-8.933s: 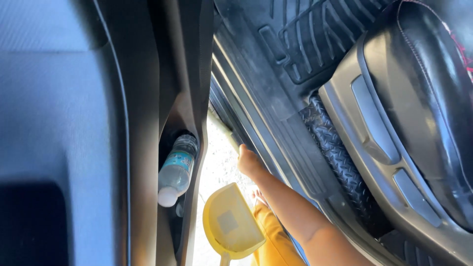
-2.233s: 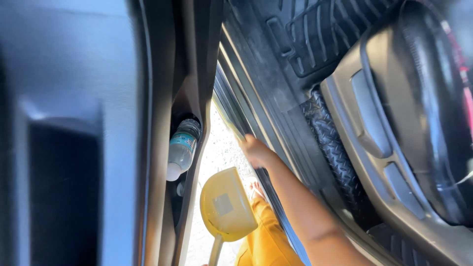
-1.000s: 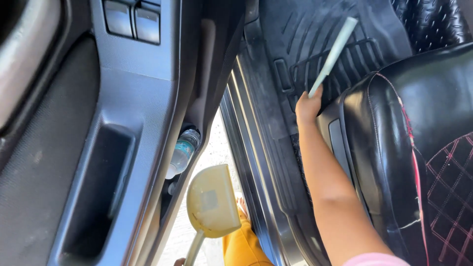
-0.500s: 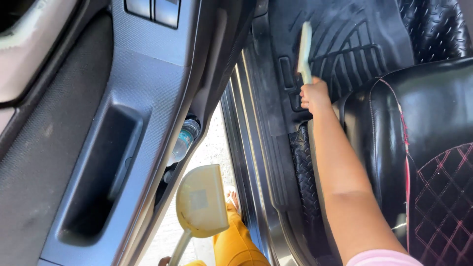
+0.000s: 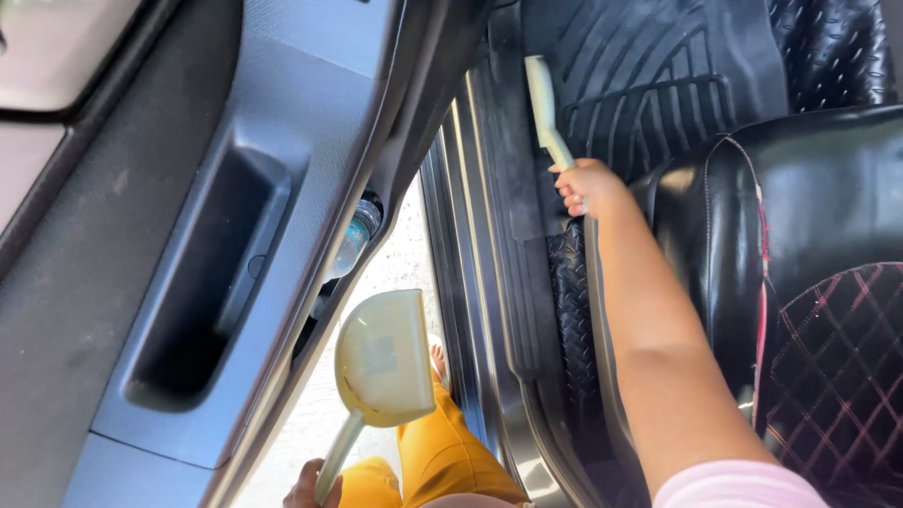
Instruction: The person uses a small brush and dustpan to sweep the floor mats and door sill area of a car. They brush debris from the textured rubber mat and the crevices along the door threshold, moving the dustpan to collect the dirt.
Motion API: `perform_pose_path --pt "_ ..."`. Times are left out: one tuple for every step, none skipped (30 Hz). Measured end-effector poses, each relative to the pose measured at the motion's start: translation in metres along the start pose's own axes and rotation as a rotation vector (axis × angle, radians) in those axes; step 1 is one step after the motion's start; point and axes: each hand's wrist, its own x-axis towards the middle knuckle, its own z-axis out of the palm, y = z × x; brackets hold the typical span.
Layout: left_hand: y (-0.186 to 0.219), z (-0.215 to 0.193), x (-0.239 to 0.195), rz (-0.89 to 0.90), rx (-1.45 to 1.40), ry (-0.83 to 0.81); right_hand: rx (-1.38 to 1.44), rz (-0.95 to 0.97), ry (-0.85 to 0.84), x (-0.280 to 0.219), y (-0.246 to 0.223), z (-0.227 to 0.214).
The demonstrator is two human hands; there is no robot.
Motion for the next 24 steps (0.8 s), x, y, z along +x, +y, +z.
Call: perform_pose_path --pt "-0.008 0.005 0.005 0.004 -0.008 0.002 -0.003 -0.008 0.003 -0.02 0.0 0.004" --pt "-0.015 0.01 0.01 0.081 -0.029 0.031 0.004 -0.069 0.019 -0.041 0.0 0.009" --pt "-0.025 0.014 0.011 0.153 -0.047 0.058 0.01 -0.125 0.033 -0.062 0.003 0.013" --pt "-0.029 0.014 0.02 0.152 -0.053 0.058 0.006 -0.128 0.034 -0.051 0.005 0.01" --pt "-0.036 0.013 0.027 0.17 0.039 -0.024 0.024 -0.183 0.133 -0.041 0.011 0.007" --pt "-0.044 0.013 0.034 0.189 0.131 -0.107 0.042 -0.239 0.232 -0.031 0.017 0.004" --pt "-0.048 0.016 0.035 0.186 0.127 -0.108 0.037 -0.239 0.231 -0.032 0.014 0.005" --pt "-0.053 0.019 0.036 0.238 0.101 -0.049 0.061 -0.224 0.263 -0.033 0.012 0.006" --pt "-0.056 0.022 0.038 0.292 0.073 0.012 0.085 -0.211 0.296 -0.034 0.008 0.007" --pt "-0.062 0.027 0.039 0.291 0.068 0.012 0.081 -0.215 0.297 -0.026 0.017 0.012" --pt "-0.067 0.033 0.04 0.335 0.068 0.086 0.092 -0.133 0.201 -0.018 0.022 0.019" --pt "-0.073 0.039 0.041 0.378 0.068 0.16 0.102 -0.051 0.105 -0.009 0.027 0.026" --pt "-0.076 0.042 0.04 0.373 0.064 0.159 0.095 -0.051 0.104 -0.025 0.025 0.034" --pt "-0.079 0.045 0.04 0.337 0.069 0.127 0.023 -0.074 0.024 -0.04 0.024 0.041" --pt "-0.084 0.047 0.039 0.3 0.075 0.094 -0.049 -0.093 -0.057 -0.055 0.023 0.049" --pt "-0.083 0.046 0.042 0.294 0.072 0.091 -0.056 -0.09 -0.059 -0.067 0.018 0.045" --pt "-0.085 0.046 0.041 0.306 0.066 0.055 -0.021 -0.136 -0.043 -0.08 0.016 0.04" --pt "-0.087 0.045 0.04 0.319 0.059 0.019 0.014 -0.182 -0.027 -0.093 0.014 0.034" --pt "-0.086 0.047 0.039 0.317 0.054 0.016 0.007 -0.181 -0.025 -0.102 0.015 0.034" --pt "-0.085 0.048 0.039 0.323 0.058 -0.002 -0.052 -0.201 0.057 -0.112 0.015 0.034" --pt "-0.085 0.045 0.041 0.332 0.068 -0.016 -0.106 -0.222 0.137 -0.122 0.015 0.036" --pt "-0.082 0.042 0.044 0.333 0.067 -0.016 -0.106 -0.223 0.137 -0.116 0.027 0.044" --pt "-0.078 0.041 0.046 0.32 0.106 -0.049 -0.113 -0.207 0.2 -0.112 0.041 0.051" --pt "-0.075 0.039 0.049 0.307 0.144 -0.082 -0.12 -0.192 0.263 -0.108 0.054 0.057"
